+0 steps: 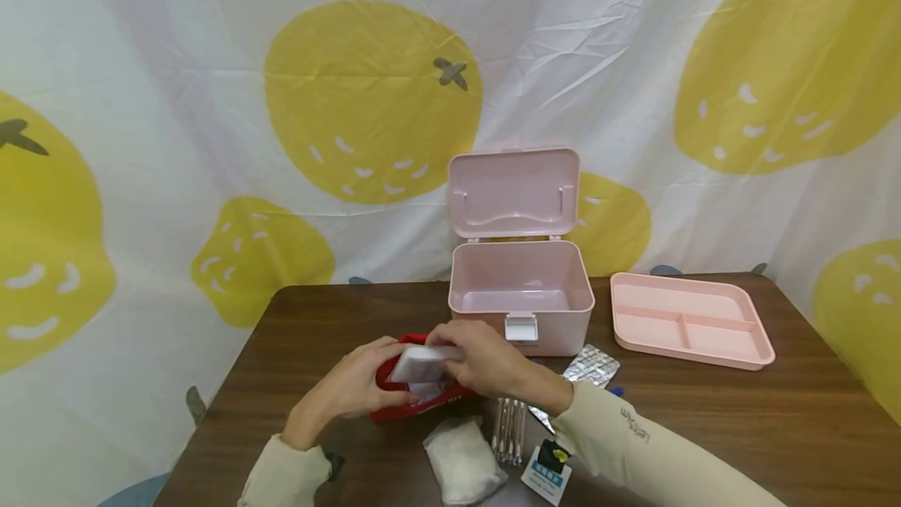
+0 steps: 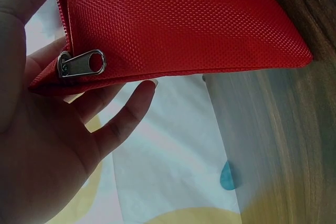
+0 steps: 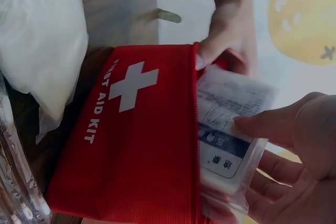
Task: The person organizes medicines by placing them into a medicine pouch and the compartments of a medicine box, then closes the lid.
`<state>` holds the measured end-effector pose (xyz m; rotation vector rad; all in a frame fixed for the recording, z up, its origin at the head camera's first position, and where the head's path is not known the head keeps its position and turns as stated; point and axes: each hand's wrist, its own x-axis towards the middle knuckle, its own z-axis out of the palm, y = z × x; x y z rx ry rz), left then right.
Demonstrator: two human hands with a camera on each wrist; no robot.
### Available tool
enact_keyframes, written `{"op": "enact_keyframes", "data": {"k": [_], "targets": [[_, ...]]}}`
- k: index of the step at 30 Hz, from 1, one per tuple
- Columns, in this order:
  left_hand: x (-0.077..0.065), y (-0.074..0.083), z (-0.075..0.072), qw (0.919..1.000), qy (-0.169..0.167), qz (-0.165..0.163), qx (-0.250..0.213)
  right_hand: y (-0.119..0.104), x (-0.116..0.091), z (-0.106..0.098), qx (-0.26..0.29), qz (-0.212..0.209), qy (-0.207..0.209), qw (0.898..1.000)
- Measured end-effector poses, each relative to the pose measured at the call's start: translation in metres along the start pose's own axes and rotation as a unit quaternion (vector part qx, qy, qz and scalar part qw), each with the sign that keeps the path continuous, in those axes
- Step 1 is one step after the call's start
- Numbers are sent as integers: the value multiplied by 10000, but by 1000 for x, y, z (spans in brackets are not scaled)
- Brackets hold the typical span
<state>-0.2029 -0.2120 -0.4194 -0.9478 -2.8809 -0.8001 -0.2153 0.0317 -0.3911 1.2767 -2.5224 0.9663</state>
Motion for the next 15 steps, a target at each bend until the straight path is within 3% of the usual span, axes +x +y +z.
{"op": "enact_keyframes", "data": {"k": [4, 15], "targets": [[0, 1, -1, 9999, -73, -132, -48, -3, 2, 5, -559, -105, -233, 9981], [-1, 2, 0, 9996, -89, -212, -155, -13, 11, 9, -1162, 230, -1148, 9863]]}}
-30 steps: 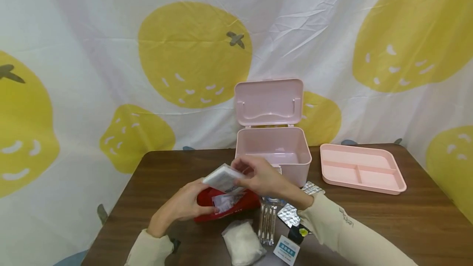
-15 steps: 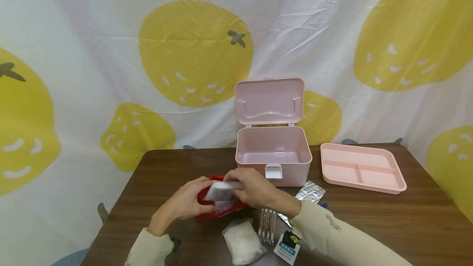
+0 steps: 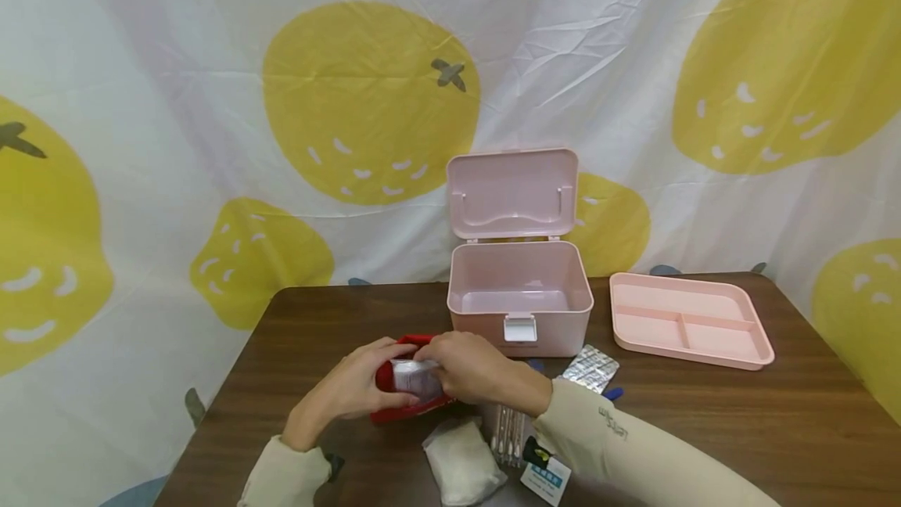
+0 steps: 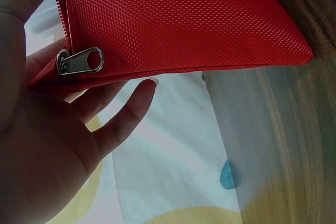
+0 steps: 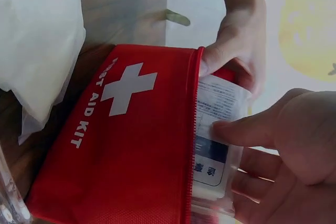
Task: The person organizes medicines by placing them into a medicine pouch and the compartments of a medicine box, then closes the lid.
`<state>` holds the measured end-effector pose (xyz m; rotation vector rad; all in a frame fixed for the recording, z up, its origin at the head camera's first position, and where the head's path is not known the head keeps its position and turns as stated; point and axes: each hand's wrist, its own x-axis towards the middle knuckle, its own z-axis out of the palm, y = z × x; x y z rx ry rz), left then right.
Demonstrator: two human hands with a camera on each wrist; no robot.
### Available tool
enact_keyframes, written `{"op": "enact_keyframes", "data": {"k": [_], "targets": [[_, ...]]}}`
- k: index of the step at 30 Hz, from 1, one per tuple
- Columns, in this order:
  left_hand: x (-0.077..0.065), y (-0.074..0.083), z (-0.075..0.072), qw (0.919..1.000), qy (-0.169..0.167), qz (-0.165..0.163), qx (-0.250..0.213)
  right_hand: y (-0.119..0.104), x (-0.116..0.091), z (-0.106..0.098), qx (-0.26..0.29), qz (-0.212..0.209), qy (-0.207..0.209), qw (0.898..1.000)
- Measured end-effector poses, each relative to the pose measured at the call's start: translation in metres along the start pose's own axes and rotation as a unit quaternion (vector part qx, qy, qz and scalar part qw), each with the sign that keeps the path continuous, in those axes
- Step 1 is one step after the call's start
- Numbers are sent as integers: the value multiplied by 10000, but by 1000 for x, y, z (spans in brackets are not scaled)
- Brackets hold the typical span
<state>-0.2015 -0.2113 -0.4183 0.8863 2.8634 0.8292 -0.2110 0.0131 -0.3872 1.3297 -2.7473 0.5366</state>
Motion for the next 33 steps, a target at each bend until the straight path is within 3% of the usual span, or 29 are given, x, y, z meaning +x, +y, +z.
{"op": "enact_keyframes", "data": {"k": [9, 16, 20, 25, 33], "targets": [[-1, -1, -1, 9997, -156, -187, -54, -8, 13, 12, -752, 125, -764, 9942], [0, -1, -1, 9997, -161, -172, -33, -10, 18, 16, -733, 434, -1106, 9902], [0, -1, -1, 9997, -168, -181, -26, -8, 20, 20, -787, 363, -1015, 9911], [-1, -1, 0, 9995, -176, -253, 30, -8, 20, 28, -1185, 48, -579, 9913], [-1, 0, 1, 9994, -145, -257, 169, -14, 19, 39, -2465, -262, -162, 9687]]}}
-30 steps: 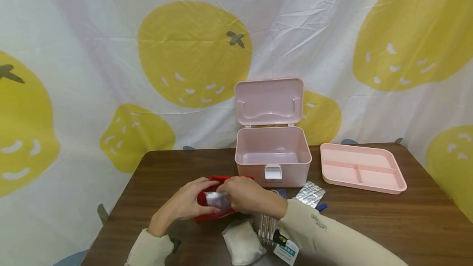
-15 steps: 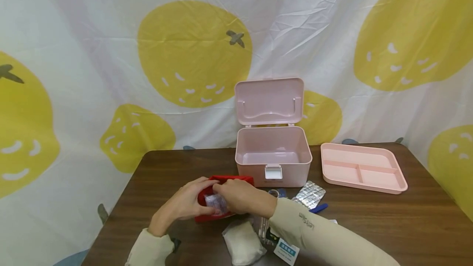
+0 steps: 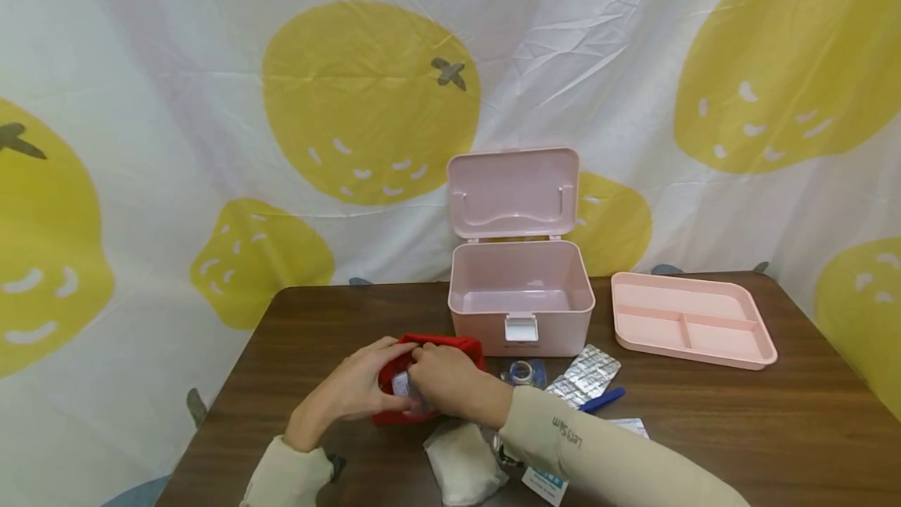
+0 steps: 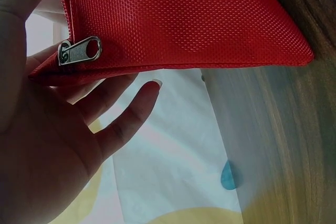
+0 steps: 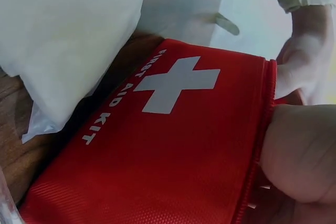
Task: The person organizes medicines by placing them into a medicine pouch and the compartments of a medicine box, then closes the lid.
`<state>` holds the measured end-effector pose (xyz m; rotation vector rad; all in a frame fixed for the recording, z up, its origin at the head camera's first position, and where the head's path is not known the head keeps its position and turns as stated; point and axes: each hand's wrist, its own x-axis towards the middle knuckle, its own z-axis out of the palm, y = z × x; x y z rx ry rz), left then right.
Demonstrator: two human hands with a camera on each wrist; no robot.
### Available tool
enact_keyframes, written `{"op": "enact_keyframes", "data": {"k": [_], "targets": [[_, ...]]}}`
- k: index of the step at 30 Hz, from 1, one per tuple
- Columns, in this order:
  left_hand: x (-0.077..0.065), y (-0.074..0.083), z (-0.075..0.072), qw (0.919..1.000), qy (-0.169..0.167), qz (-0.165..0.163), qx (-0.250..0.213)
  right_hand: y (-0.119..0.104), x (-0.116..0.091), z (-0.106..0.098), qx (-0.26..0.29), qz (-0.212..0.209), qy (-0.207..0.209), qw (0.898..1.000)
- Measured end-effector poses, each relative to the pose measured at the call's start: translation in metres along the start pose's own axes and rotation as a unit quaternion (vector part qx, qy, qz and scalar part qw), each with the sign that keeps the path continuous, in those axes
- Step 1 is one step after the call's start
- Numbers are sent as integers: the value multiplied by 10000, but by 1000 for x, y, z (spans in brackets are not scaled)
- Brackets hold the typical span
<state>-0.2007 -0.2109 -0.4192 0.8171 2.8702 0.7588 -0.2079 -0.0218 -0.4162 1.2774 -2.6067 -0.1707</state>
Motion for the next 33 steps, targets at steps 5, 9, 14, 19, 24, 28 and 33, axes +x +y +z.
{"op": "enact_keyframes", "data": {"k": [5, 9, 14, 19, 24, 28, 33], "targets": [[-1, 0, 0, 10000, 52, 49, 3, -3, 2, 3, -466, -113, 296, 9984], [-1, -1, -1, 9999, 101, 76, 62, 2, 2, 0, -146, -237, 481, 9985], [0, -2, -1, 10000, 47, 35, -25, 20, -8, -12, 1152, -425, 854, 9888], [1, -1, 0, 9999, -16, -83, -124, 47, -31, -24, 2630, -248, 1229, 9566], [3, 2, 2, 9997, -24, -205, -119, 74, -61, -24, 3483, 199, 1114, 9305], [4, 2, 3, 9996, -30, -239, -153, 84, -84, -21, 3933, 461, 871, 9141], [2, 0, 3, 9994, -29, -304, -188, 85, -103, -22, 4211, 659, 332, 9040]]}}
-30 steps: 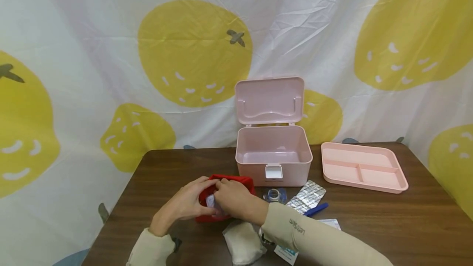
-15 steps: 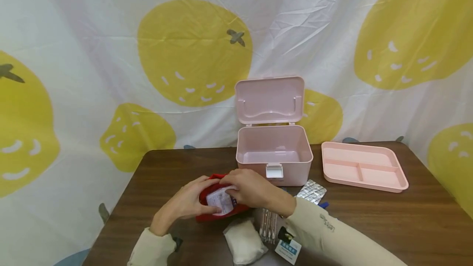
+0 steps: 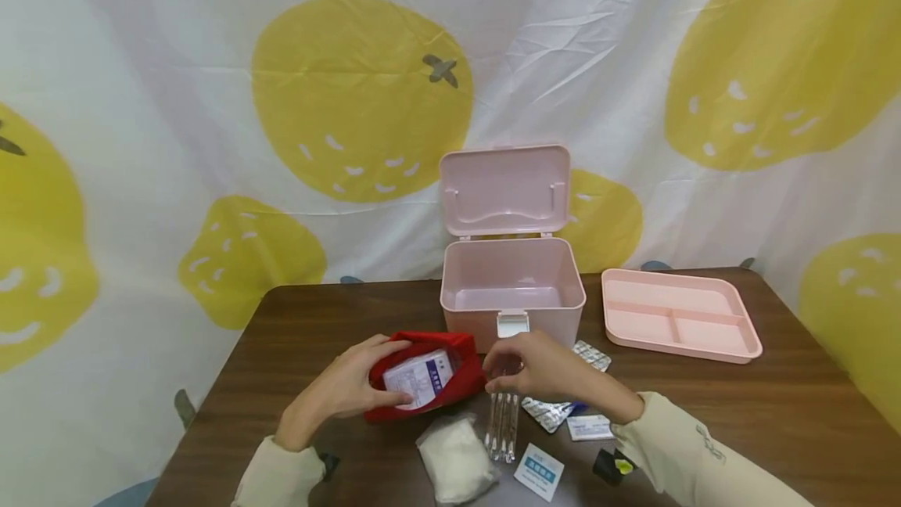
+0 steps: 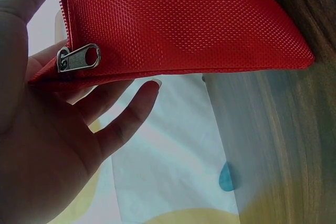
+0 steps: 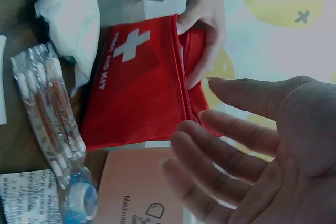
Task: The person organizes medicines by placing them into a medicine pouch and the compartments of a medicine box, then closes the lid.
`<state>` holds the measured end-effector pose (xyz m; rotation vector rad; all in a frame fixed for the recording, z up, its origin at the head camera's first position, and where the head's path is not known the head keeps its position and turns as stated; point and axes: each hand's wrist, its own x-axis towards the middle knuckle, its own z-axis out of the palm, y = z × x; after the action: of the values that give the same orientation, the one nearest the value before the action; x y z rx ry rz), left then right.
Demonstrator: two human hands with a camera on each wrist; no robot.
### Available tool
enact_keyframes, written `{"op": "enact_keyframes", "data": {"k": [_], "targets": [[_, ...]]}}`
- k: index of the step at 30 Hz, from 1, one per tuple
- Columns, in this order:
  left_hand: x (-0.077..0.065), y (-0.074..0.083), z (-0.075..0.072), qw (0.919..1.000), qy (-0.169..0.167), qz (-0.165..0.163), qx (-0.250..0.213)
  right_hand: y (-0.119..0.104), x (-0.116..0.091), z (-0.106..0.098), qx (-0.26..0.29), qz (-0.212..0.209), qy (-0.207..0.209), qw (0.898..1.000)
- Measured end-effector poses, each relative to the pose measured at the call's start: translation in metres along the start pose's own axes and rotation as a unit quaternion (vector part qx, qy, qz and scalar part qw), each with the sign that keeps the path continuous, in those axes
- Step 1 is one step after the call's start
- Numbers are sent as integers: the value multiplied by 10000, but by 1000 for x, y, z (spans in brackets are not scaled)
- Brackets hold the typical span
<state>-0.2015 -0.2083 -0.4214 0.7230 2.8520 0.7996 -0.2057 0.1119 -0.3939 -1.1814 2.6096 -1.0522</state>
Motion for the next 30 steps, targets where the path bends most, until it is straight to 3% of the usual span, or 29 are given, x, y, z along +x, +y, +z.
{"op": "enact_keyframes", "data": {"k": [4, 11, 20, 30], "targets": [[-1, 1, -1, 10000, -19, -30, 5, 1, -14, -1, 196, 196, -323, 9991], [1, 2, -1, 9999, -84, -107, 56, 10, -41, 9, 589, 911, -884, 9902], [1, 2, -1, 9999, -101, -96, 53, 19, -63, 30, 423, 1340, -842, 9865], [1, 2, 0, 9998, -87, -146, 50, 21, -72, 45, 242, 1581, -771, 9841]]}}
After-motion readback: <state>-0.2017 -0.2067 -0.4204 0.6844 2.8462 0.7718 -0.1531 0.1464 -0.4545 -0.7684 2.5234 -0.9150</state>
